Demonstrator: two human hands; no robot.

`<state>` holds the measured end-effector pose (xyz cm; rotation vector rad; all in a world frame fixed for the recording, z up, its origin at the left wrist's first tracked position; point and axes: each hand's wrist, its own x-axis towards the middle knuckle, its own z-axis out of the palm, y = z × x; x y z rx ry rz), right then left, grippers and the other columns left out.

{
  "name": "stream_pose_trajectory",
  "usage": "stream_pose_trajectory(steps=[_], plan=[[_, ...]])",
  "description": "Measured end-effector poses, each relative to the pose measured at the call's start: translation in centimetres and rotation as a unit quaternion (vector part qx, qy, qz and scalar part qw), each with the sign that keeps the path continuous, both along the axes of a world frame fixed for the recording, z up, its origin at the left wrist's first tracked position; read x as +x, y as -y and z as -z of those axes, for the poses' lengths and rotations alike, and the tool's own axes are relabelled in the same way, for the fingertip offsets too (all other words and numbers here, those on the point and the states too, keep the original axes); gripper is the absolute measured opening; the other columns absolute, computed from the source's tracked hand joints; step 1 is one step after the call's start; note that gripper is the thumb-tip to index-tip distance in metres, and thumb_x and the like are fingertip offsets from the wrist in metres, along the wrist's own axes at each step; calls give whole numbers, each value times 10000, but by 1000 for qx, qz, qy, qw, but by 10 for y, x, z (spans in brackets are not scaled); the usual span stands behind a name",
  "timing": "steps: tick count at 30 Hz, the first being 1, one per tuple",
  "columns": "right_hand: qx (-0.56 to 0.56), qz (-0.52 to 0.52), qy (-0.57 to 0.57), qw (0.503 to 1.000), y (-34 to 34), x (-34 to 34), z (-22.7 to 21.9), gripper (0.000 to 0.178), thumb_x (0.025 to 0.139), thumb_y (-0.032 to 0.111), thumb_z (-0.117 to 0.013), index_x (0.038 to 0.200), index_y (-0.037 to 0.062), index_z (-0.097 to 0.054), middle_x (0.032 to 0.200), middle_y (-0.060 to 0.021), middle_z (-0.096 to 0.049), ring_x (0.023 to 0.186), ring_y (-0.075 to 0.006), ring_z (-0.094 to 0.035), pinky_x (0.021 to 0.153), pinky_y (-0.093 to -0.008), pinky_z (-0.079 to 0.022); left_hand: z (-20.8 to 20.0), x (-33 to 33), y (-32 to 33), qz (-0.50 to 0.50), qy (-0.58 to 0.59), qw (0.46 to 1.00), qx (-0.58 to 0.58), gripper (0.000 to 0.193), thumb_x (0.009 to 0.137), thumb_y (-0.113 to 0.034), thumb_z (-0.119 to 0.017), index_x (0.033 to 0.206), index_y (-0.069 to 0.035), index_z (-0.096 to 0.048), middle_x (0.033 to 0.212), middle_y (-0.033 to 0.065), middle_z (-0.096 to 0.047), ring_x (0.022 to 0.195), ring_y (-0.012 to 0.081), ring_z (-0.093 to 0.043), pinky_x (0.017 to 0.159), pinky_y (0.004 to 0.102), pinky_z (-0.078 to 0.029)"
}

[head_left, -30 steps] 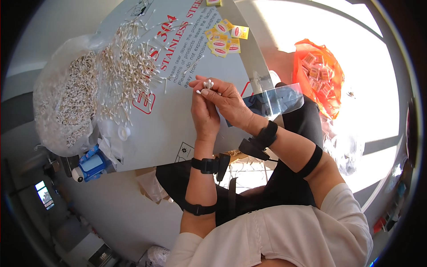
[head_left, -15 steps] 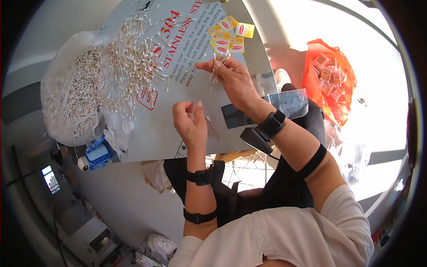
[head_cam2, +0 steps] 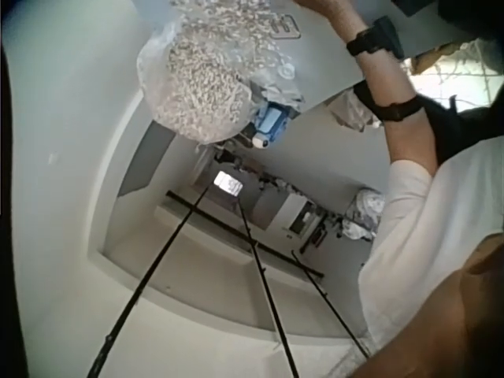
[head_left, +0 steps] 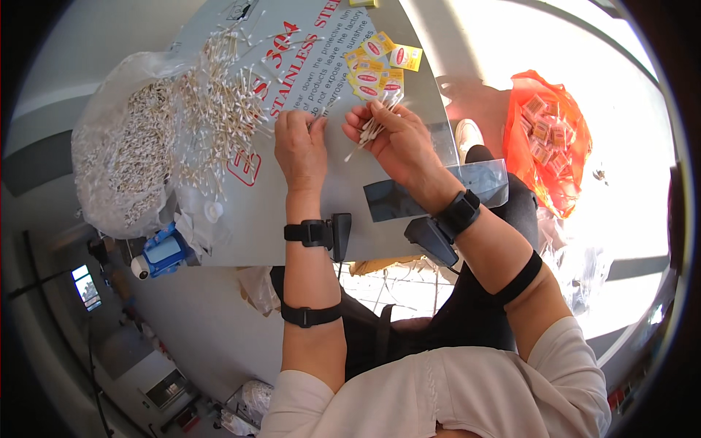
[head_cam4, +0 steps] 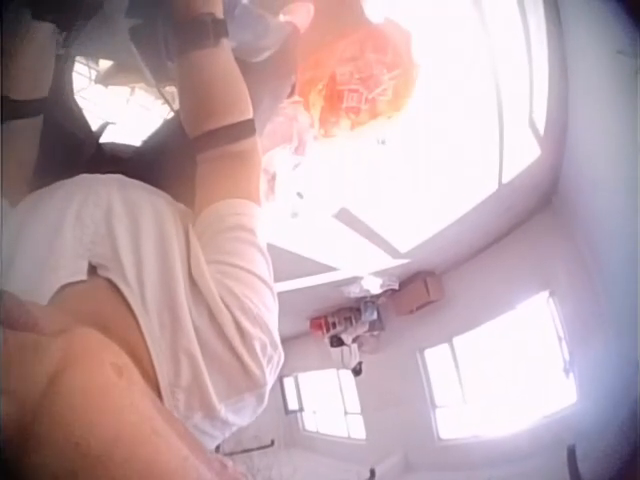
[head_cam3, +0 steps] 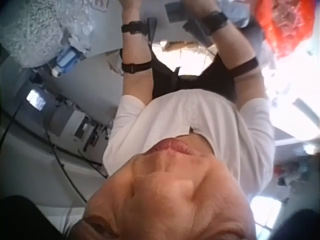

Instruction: Sorting cotton swabs, counting them, and packaging them into plastic bags with labels.

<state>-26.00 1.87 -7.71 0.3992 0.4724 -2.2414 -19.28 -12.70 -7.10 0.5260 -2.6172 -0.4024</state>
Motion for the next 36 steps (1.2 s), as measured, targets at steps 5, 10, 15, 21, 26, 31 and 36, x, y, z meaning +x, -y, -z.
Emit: stream_pose_trajectory(steps=[5, 10, 15, 21, 26, 31, 36], plan=[[-3, -1, 8, 1000, 3, -1, -3, 175, 943, 114, -494, 1039, -32, -497, 986, -150, -594, 930, -231, -615, 821, -354, -532, 1, -11, 5, 33, 85, 995, -45, 143, 787, -54, -637, 819, -33, -499, 825, 102, -532, 812, 308, -529, 723, 395, -439], [2, -28, -34, 999, 5, 3, 3, 152, 927, 91, -519, 1010, -35, -537, 1013, -141, -608, 916, -213, -603, 853, -344, -506, -8, 6, -29, 9, 19, 980, 200, 105, 801, -39, -622, 796, -19, -519, 801, 98, -541, 805, 294, -526, 712, 377, -436], [-26, -49, -16, 998, 8, 10, -2, 121, 932, 80, -504, 996, -14, -545, 1019, -133, -612, 937, -204, -593, 857, -335, -501, -18, 6, -53, 70, -47, 977, 198, 95, 799, -13, -612, 885, -16, -572, 889, 115, -556, 857, 299, -535, 767, 368, -449], [-38, 16, 15, 999, 8, 5, -3, 115, 943, 83, -481, 988, -5, -541, 1025, -139, -613, 995, -217, -591, 880, -335, -497, -12, 39, -74, -143, -120, 885, 427, 197, 879, -56, -590, 1046, 36, -543, 904, 41, -547, 811, 86, -510, 749, 225, -445], [-51, -30, 12, 998, 7, 6, -5, 126, 951, 93, -469, 996, -2, -537, 994, -135, -623, 954, -219, -614, 860, -332, -514, -1, 47, -72, -76, -48, 906, 413, 123, 894, -112, -592, 877, 9, -598, 709, -11, -546, 599, 73, -468, 549, 209, -399], [-45, 3, -26, 999, 3, -1, 0, 137, 949, 120, -488, 1007, 16, -557, 983, -116, -631, 937, -206, -624, 849, -326, -522, -15, 63, -73, -129, -42, 892, 432, 126, 895, -119, -592, 859, -2, -622, 702, -26, -540, 588, 46, -434, 519, 186, -358], [-4, -20, -199, 980, 4, 13, -12, 166, 946, 125, -499, 1028, 14, -592, 1010, -96, -646, 981, -176, -605, 882, -308, -486, -20, 41, -64, -121, -143, 891, 415, 96, 883, -84, -599, 898, 3, -637, 735, -1, -567, 609, 68, -472, 532, 209, -384]])
